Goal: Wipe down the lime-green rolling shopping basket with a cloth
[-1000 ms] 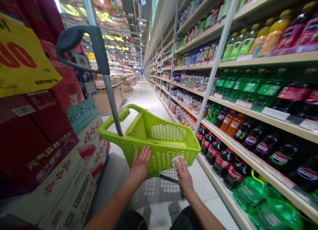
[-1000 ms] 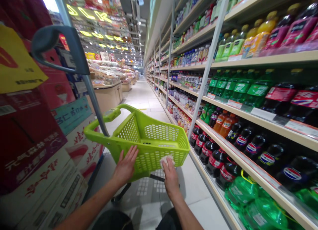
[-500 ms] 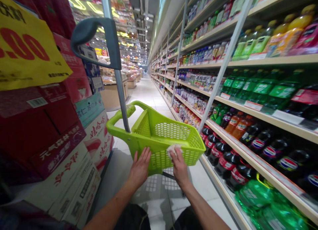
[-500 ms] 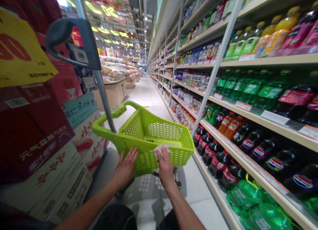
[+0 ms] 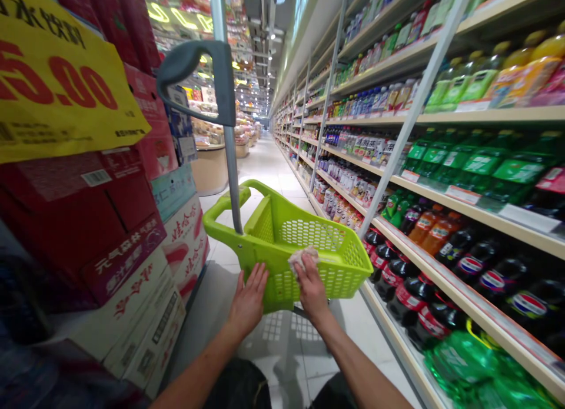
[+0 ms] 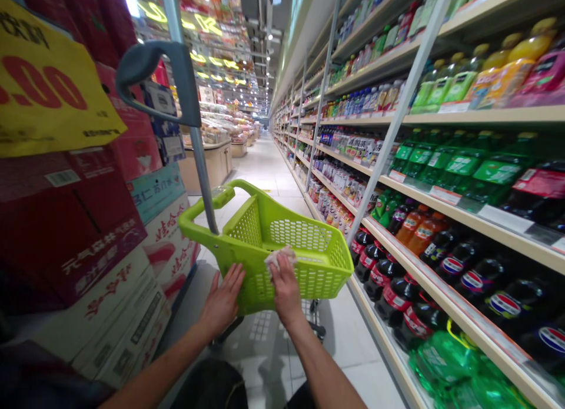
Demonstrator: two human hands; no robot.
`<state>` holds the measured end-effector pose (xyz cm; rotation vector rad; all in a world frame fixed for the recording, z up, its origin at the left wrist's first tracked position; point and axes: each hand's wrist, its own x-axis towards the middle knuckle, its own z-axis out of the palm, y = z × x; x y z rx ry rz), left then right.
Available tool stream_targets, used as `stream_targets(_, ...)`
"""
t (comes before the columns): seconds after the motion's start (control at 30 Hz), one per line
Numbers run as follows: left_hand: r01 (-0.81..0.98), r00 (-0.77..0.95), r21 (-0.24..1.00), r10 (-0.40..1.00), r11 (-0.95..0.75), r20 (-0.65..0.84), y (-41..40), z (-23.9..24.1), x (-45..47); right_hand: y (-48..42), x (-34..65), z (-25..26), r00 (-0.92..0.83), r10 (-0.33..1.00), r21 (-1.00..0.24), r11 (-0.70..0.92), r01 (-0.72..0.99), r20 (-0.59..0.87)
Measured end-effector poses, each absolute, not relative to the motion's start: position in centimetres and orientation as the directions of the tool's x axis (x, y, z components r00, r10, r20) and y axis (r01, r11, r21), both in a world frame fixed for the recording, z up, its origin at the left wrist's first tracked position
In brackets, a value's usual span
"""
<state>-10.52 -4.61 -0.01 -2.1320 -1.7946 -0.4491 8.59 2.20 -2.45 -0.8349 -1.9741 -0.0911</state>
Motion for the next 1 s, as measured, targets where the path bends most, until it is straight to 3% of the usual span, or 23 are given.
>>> stream_targets(0.23, 0.994, 0.102, -0.006, 0.89, -0.11, 0.445, -5.8, 0.3, -12.5, 0.7, 8.7, -7.8, -0.423, 0.53, -0.228, 0.781, 0.581, 0.735)
stream_targets(0.43, 0.998, 0.06, -0.036, 0.868, -0.048, 0.493, -6.3, 0.7, -14.2, 2.0, 5.7, -2.0, -0.34, 0.482, -0.245, 0.799, 0.55, 0.808)
stream_targets(0.63, 0.999, 0.031, -0.054, 0.865, -0.004, 0.501, -6.2, 0.2, -15.2, 1.8, 5.4, -5.5, -0.428, 0.423, -0.17, 0.841, 0.514, 0.799)
stream_targets(0.83, 0.999, -0.026, -0.019, 0.848, 0.042, 0.53, -5.9, 0.7, -15.3, 2.0, 1.6, 0.0, -0.375, 0.403, -0.183, 0.846, 0.501, 0.835)
stream_targets(1.0, 0.997, -0.071, 0.014, 0.829, 0.076, 0.554, -5.6, 1.1, -15.2, 2.2, 1.5, -2.8, -0.487, 0.364, -0.102, 0.87, 0.483, 0.794)
